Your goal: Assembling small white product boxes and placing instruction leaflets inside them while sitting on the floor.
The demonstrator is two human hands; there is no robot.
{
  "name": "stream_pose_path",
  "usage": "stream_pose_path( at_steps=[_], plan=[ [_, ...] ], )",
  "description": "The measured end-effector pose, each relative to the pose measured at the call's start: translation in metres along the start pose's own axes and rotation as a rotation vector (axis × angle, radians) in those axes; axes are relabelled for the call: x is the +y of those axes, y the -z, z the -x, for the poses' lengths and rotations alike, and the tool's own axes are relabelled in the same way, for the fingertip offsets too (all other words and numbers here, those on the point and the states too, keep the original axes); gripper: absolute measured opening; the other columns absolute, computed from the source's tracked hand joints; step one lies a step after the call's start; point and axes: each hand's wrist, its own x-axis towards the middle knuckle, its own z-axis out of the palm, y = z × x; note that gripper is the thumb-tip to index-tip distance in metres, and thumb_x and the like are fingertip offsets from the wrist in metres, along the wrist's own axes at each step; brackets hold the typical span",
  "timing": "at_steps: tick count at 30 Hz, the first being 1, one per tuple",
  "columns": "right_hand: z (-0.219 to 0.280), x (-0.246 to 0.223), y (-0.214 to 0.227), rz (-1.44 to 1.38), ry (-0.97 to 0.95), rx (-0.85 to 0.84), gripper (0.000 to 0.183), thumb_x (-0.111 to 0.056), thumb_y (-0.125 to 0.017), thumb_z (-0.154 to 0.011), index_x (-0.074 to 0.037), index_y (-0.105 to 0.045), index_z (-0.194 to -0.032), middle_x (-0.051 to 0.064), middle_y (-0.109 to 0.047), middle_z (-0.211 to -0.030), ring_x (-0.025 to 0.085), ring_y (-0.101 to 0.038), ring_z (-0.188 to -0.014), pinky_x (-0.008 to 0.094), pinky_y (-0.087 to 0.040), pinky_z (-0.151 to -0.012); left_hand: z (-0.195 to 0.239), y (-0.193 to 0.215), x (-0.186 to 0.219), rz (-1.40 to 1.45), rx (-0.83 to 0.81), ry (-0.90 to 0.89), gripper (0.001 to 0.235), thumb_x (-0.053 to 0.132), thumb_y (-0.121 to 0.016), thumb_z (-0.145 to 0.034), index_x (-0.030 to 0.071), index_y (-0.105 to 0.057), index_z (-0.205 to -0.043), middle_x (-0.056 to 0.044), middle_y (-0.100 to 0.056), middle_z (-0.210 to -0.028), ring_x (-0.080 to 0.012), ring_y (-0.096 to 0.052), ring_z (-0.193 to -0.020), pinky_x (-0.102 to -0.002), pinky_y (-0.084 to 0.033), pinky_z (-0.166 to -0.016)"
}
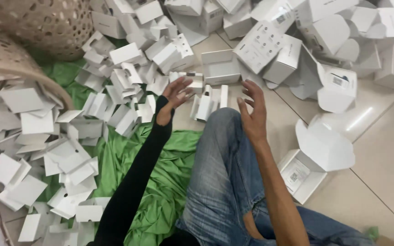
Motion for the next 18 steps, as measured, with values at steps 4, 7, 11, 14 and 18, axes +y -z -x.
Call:
stream_pose_path(
  at_steps=[4,7,11,14,18],
  plan=[
    [-0.032,-0.009,-0.075,-0.008,0.047,-0.142,0.046,-0.010,-0.063,-0.102,-0.012,-0.051,-0.147,0.012,-0.048,-0.156,0.029,-0.059,-0.133,0.044,-0.053,-0.105,0.005,0.060,-0.019,0.008,0.239,-0.039,0.058,0.016,-0.057,-0.100,0.005,-0.042,-0.155,-0.015,-0.055,-0.154,-0.0277,-0.057,-0.139,-0.037,-0.045,-0.110],
    [-0.046,-0.001,-0.122,-0.032,0.036,-0.262,0.048,-0.013,-0.064,-0.100,-0.015,-0.051,-0.147,0.013,-0.047,-0.156,0.029,-0.060,-0.130,0.044,-0.055,-0.103,0.006,0.096,-0.063,0.003,0.409,-0.090,0.058,0.009,-0.060,-0.098,0.004,-0.043,-0.154,-0.015,-0.055,-0.153,-0.0271,-0.055,-0.139,-0.038,-0.043,-0.113],
    [-0.053,0.061,-0.162,0.244,0.009,-0.412,0.055,-0.014,-0.067,-0.092,-0.017,-0.053,-0.145,0.018,-0.041,-0.158,0.038,-0.059,-0.125,0.048,-0.052,-0.101,-0.001,0.131,-0.148,0.056,0.441,-0.031,0.065,0.004,-0.063,-0.095,0.005,-0.040,-0.155,-0.016,-0.049,-0.156,-0.0271,-0.050,-0.141,-0.038,-0.041,-0.116],
    [-0.044,0.098,-0.175,0.381,-0.008,-0.487,0.057,-0.015,-0.071,-0.089,-0.015,-0.054,-0.143,0.021,-0.043,-0.153,0.042,-0.055,-0.127,0.050,-0.048,-0.103,-0.014,0.153,-0.237,0.100,0.424,0.093,0.072,0.004,-0.064,-0.092,0.008,-0.035,-0.158,-0.015,-0.042,-0.159,-0.0257,-0.046,-0.141,-0.038,-0.040,-0.112],
    [-0.038,0.114,-0.178,0.309,0.019,-0.619,0.061,-0.009,-0.068,-0.085,-0.011,-0.053,-0.144,0.018,-0.050,-0.151,0.040,-0.052,-0.131,0.046,-0.047,-0.106,-0.030,0.158,-0.328,0.092,0.353,0.004,0.081,0.004,-0.069,-0.089,0.009,-0.026,-0.157,-0.012,-0.037,-0.158,-0.0223,-0.045,-0.139,-0.038,-0.046,-0.110]
  ],
)
